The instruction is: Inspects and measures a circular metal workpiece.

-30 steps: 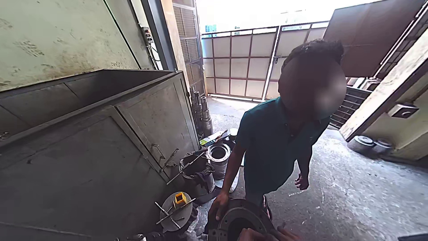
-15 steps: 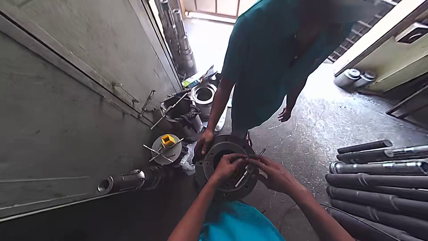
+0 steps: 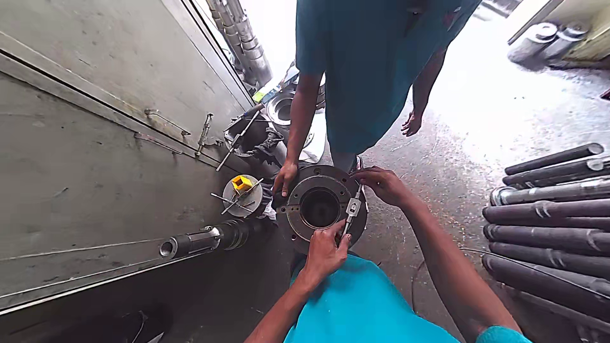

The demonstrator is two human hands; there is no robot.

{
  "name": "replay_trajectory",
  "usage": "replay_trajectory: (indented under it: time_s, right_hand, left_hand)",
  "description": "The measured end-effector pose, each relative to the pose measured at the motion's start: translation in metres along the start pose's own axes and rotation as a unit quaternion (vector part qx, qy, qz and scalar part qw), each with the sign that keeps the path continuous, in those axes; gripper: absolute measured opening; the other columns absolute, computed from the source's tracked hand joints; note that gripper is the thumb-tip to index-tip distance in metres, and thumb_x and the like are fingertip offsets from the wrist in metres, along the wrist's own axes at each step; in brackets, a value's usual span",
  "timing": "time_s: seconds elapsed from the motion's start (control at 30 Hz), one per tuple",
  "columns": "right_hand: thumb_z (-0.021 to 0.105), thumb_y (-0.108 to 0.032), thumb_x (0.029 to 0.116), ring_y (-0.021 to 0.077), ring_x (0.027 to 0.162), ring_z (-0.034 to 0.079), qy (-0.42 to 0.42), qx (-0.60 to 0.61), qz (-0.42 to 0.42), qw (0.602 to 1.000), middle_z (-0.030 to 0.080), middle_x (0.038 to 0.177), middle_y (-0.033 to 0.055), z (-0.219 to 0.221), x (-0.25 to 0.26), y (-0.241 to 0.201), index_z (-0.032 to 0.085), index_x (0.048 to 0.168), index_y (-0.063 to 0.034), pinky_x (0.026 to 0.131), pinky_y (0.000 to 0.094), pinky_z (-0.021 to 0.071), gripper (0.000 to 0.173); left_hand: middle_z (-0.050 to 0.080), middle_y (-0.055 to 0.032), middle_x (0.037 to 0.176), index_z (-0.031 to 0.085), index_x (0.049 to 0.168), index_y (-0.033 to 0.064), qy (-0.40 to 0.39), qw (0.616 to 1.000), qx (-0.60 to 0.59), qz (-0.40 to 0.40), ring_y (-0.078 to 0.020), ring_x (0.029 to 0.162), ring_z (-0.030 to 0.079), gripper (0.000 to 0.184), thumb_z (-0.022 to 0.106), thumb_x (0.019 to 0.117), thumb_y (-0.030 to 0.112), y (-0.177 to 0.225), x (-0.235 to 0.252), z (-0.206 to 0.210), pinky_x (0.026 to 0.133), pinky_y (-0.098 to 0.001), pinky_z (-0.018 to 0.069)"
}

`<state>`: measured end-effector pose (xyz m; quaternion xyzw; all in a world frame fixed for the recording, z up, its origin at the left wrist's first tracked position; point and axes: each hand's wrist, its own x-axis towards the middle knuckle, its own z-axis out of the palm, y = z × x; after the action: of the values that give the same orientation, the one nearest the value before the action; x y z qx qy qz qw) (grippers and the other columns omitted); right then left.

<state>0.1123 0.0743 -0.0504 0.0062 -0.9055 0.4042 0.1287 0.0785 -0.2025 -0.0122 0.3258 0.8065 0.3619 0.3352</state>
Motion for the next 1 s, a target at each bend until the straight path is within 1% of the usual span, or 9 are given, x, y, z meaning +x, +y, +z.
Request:
replay_trajectory:
  time_s: [0.1,0.17,0.27,0.4,0.5,0.63,0.83,0.9,1.0]
  right_hand:
    - [0.055,-0.012,0.1032,0.0269,0.108,0.07,-0.012,-0.006,0.003,1.0,0.074,0.115,0.0097,-0.003,0.001,0.001,0.076,0.116,-0.0087,0.097,0.0512,0.0527,0.025]
    - [0.056,-0.015,0.1032,0.0249,0.101,0.071,-0.006,-0.021,0.014,1.0,0.075,0.107,0.0087,-0.006,-0.008,0.002,0.076,0.112,-0.0088,0.094,0.0495,0.0542,0.023]
    - [0.055,-0.016,0.1032,0.0206,0.094,0.072,0.005,-0.047,0.021,0.999,0.075,0.102,0.0064,-0.01,-0.023,-0.001,0.076,0.108,-0.0092,0.088,0.0439,0.0575,0.023]
    - [0.055,-0.013,0.1034,0.0176,0.08,0.07,0.012,-0.058,0.052,0.997,0.073,0.096,0.0057,-0.009,-0.031,-0.012,0.075,0.106,-0.009,0.075,0.0406,0.0586,0.021]
    - [0.055,-0.012,0.1017,0.0173,0.076,0.069,0.012,-0.07,0.07,0.995,0.073,0.09,0.0048,-0.01,-0.037,-0.018,0.075,0.101,-0.0085,0.073,0.0413,0.0584,0.02]
    - [0.054,-0.016,0.103,0.0191,0.074,0.07,0.007,-0.092,0.135,0.987,0.072,0.087,0.0043,-0.01,-0.054,-0.029,0.075,0.103,-0.01,0.071,0.0461,0.0579,0.022]
    - [0.049,-0.023,0.105,0.0263,0.075,0.071,0.022,-0.108,0.196,0.974,0.072,0.083,0.0088,0.003,-0.078,-0.048,0.074,0.105,-0.0072,0.071,0.0528,0.0565,0.029]
    - [0.047,-0.025,0.1063,0.0282,0.076,0.071,0.015,-0.124,0.216,0.968,0.072,0.083,0.0104,0.009,-0.085,-0.058,0.074,0.106,-0.0071,0.071,0.0541,0.056,0.032]
    - [0.042,-0.031,0.1069,0.0311,0.073,0.072,-0.002,-0.178,0.237,0.955,0.072,0.079,0.0106,0.018,-0.093,-0.075,0.073,0.105,-0.0087,0.064,0.0556,0.0549,0.038]
  left_hand:
    - [0.077,-0.0052,0.09,0.06,0.143,0.0041,-0.012,1.0,0.017,0.018,-0.0172,0.079,0.073,0.045,0.052,0.1032,0.024,-0.003,-0.002,-0.003,0.082,-0.0416,0.0607]
    - [0.077,-0.0047,0.092,0.064,0.139,0.0075,0.002,0.999,0.037,0.027,-0.0183,0.081,0.074,0.041,0.052,0.1035,0.023,-0.007,-0.001,-0.011,0.082,-0.0433,0.0605]
    - [0.077,-0.0032,0.093,0.072,0.129,0.0113,0.045,0.997,0.028,0.048,-0.0137,0.081,0.074,0.033,0.056,0.101,0.02,-0.015,0.005,-0.023,0.081,-0.0374,0.0611]
    - [0.078,-0.0039,0.098,0.073,0.129,0.014,0.038,0.997,0.047,0.057,-0.0137,0.085,0.073,0.033,0.056,0.1012,0.019,-0.016,0.009,-0.033,0.084,-0.0364,0.0599]
    - [0.078,-0.0048,0.103,0.074,0.128,0.017,0.052,0.993,0.077,0.077,-0.0164,0.092,0.074,0.032,0.057,0.1012,0.017,-0.019,0.012,-0.041,0.088,-0.0388,0.059]
    - [0.078,-0.0043,0.103,0.078,0.119,0.0178,0.079,0.988,0.095,0.097,-0.0177,0.094,0.074,0.027,0.059,0.1001,0.017,-0.024,0.025,-0.05,0.088,-0.0415,0.0594]
    - [0.076,-0.0019,0.094,0.08,0.106,0.0164,0.125,0.98,0.086,0.126,-0.0133,0.086,0.072,0.015,0.071,0.0953,0.019,-0.032,0.051,-0.064,0.082,-0.0384,0.06]
    - [0.075,-0.0025,0.093,0.08,0.106,0.0158,0.129,0.978,0.076,0.146,-0.0138,0.081,0.071,0.014,0.072,0.0948,0.018,-0.037,0.064,-0.068,0.078,-0.0394,0.0604]
    - [0.077,-0.0005,0.101,0.08,0.111,0.0192,0.121,0.972,0.091,0.177,-0.0131,0.09,0.073,0.017,0.072,0.0964,0.021,-0.041,0.086,-0.074,0.084,-0.0409,0.061]
